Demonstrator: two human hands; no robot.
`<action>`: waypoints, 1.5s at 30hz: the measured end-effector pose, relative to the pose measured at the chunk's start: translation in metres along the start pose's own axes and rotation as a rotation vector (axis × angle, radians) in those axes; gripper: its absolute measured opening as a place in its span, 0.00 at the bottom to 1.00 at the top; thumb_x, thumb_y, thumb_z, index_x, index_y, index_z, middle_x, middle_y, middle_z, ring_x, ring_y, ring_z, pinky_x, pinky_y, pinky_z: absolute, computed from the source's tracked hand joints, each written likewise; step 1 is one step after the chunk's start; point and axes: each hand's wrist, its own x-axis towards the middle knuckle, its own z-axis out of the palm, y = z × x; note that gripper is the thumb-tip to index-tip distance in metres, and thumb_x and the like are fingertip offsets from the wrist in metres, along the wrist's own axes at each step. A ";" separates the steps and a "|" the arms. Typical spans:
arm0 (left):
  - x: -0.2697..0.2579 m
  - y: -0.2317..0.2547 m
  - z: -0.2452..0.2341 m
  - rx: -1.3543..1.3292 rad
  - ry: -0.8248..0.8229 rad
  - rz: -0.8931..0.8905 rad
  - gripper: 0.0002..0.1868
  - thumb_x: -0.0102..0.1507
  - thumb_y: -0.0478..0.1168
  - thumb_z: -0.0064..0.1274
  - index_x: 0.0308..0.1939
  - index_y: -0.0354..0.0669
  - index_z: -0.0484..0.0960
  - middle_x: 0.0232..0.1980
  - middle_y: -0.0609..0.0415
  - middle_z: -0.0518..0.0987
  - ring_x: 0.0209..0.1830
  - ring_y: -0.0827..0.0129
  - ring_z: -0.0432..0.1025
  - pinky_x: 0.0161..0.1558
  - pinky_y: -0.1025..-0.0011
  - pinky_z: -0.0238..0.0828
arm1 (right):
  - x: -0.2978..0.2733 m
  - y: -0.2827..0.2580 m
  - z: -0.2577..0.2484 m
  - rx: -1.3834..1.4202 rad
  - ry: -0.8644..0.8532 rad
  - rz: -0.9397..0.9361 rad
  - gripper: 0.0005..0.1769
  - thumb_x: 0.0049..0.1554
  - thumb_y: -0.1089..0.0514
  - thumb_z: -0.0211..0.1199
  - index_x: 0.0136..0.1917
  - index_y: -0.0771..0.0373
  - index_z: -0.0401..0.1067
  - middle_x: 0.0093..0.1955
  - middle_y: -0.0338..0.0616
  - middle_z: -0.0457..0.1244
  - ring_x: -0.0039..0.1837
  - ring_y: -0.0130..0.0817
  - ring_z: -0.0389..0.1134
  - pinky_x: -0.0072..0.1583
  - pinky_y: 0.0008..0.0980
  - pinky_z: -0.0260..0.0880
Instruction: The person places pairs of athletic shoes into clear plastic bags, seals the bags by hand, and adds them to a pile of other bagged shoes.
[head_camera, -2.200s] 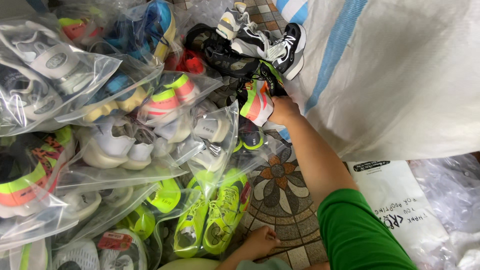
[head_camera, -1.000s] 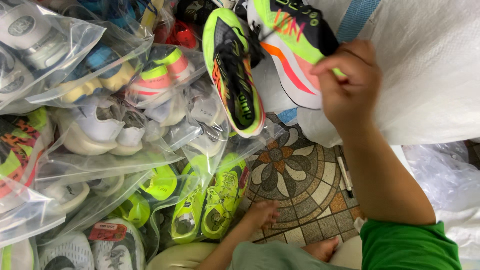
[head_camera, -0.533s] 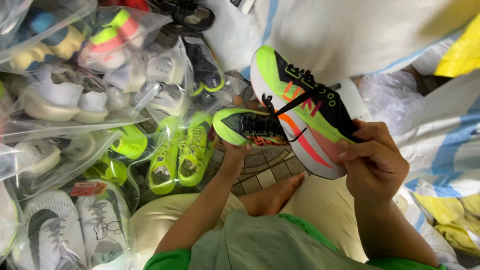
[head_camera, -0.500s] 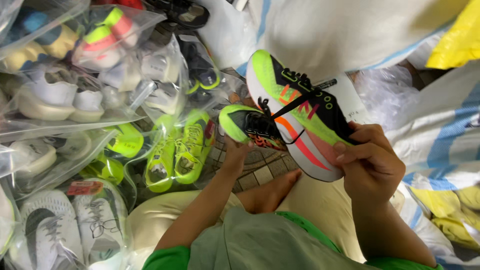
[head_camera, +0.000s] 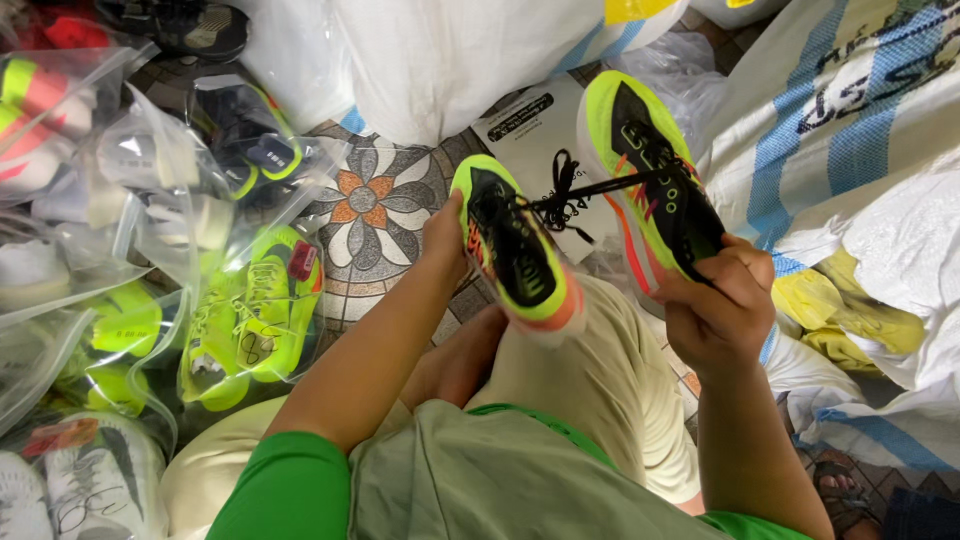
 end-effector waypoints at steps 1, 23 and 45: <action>0.008 -0.001 0.020 0.101 0.025 0.035 0.29 0.68 0.58 0.65 0.55 0.31 0.83 0.44 0.34 0.85 0.43 0.46 0.85 0.45 0.46 0.83 | -0.008 0.019 0.003 -0.025 -0.001 -0.010 0.18 0.66 0.73 0.76 0.36 0.59 0.84 0.41 0.49 0.61 0.49 0.48 0.58 0.72 0.60 0.72; -0.008 -0.057 -0.118 1.153 -0.538 0.172 0.43 0.74 0.55 0.59 0.88 0.41 0.62 0.88 0.33 0.60 0.89 0.36 0.53 0.84 0.41 0.54 | -0.115 0.119 0.035 -0.049 -0.517 0.566 0.37 0.65 0.40 0.68 0.82 0.56 0.72 0.76 0.62 0.62 0.83 0.64 0.60 0.83 0.57 0.52; 0.055 -0.015 -0.202 0.372 -0.032 0.072 0.21 0.68 0.51 0.64 0.63 0.51 0.88 0.52 0.60 0.88 0.50 0.70 0.82 0.54 0.65 0.79 | 0.158 -0.055 0.367 0.232 -1.064 0.866 0.31 0.63 0.44 0.62 0.76 0.54 0.75 0.74 0.39 0.73 0.73 0.34 0.74 0.73 0.41 0.74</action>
